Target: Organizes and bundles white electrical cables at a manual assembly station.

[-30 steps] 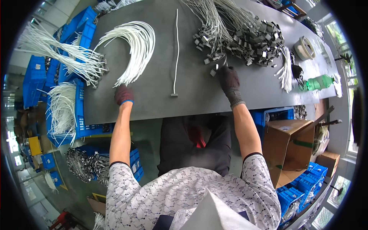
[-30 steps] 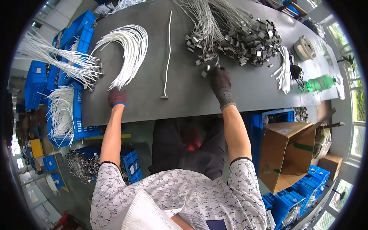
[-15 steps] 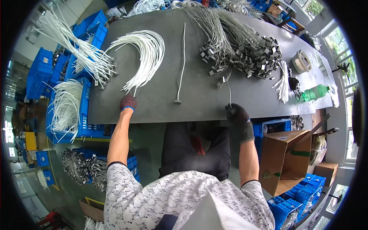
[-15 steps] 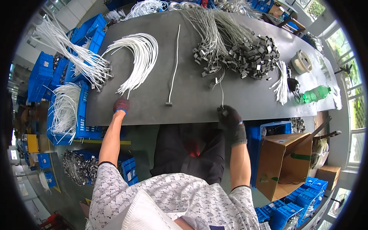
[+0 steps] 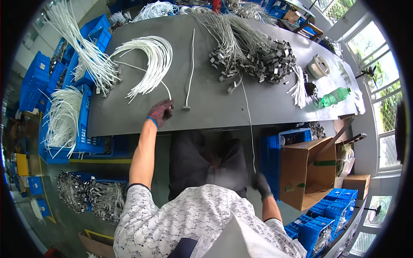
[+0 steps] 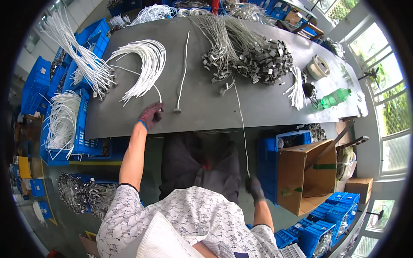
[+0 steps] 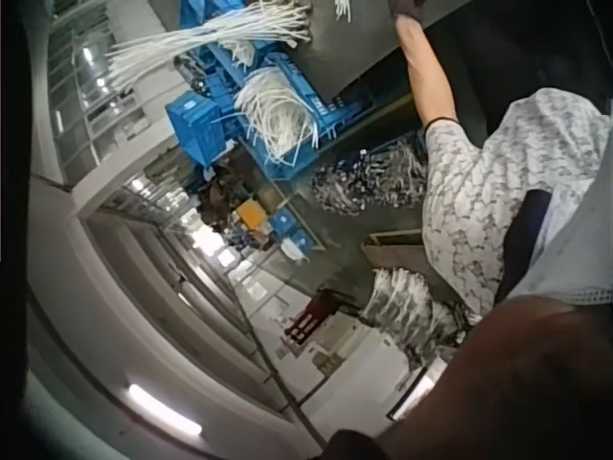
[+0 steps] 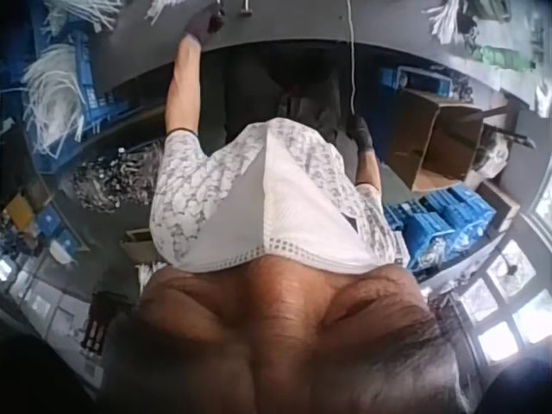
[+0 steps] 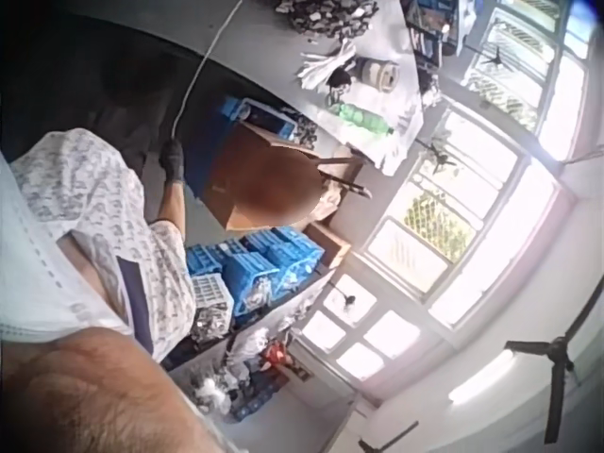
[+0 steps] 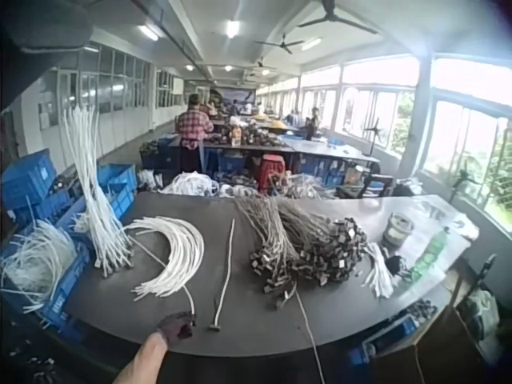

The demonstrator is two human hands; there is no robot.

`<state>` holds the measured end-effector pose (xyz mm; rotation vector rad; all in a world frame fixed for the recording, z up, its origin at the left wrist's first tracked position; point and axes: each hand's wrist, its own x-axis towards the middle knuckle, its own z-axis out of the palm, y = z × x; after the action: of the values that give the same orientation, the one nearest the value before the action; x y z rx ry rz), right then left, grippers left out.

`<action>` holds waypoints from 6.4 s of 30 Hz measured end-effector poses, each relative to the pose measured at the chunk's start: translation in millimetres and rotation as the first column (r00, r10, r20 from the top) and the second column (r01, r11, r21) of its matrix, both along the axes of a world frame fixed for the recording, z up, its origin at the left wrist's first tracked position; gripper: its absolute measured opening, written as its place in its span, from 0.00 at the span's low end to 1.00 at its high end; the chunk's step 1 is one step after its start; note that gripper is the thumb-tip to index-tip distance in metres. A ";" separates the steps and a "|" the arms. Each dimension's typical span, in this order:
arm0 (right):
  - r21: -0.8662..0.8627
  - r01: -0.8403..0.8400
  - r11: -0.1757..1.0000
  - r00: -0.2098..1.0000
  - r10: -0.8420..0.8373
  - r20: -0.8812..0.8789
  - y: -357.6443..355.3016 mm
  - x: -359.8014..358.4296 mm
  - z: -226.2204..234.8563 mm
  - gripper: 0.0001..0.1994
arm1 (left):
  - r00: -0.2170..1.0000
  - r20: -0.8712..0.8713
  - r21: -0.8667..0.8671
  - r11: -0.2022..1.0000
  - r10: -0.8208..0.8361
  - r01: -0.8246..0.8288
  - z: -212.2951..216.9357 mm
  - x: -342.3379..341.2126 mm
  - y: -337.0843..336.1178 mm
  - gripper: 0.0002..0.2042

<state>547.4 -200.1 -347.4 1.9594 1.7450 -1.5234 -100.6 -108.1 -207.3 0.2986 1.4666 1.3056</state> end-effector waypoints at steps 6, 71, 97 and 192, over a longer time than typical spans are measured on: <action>0.263 -0.058 0.963 0.994 0.031 0.104 -103.3 55.6 2.5 0.09 | 0.911 0.372 0.279 0.958 -0.176 0.071 -6.5 134.6 67.9 0.08; 0.720 0.191 0.668 0.876 0.215 -0.432 114.6 -196.3 138.5 0.30 | 0.829 -0.306 0.356 0.751 -0.469 0.556 66.3 271.3 22.3 0.14; 0.836 0.016 0.548 0.999 -0.041 0.008 341.0 -284.8 99.4 0.20 | 0.104 -0.789 -0.606 0.737 -0.606 -0.300 -1.5 -108.8 13.5 0.18; 0.687 -0.093 0.721 0.936 0.300 -0.187 69.9 -143.9 190.8 0.15 | 0.834 0.163 0.331 0.825 -0.527 0.457 38.4 265.9 76.8 0.11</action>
<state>403.5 -130.2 -156.6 1.7375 2.8549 -1.2435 165.3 -31.3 -168.9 0.6374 0.9012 1.0666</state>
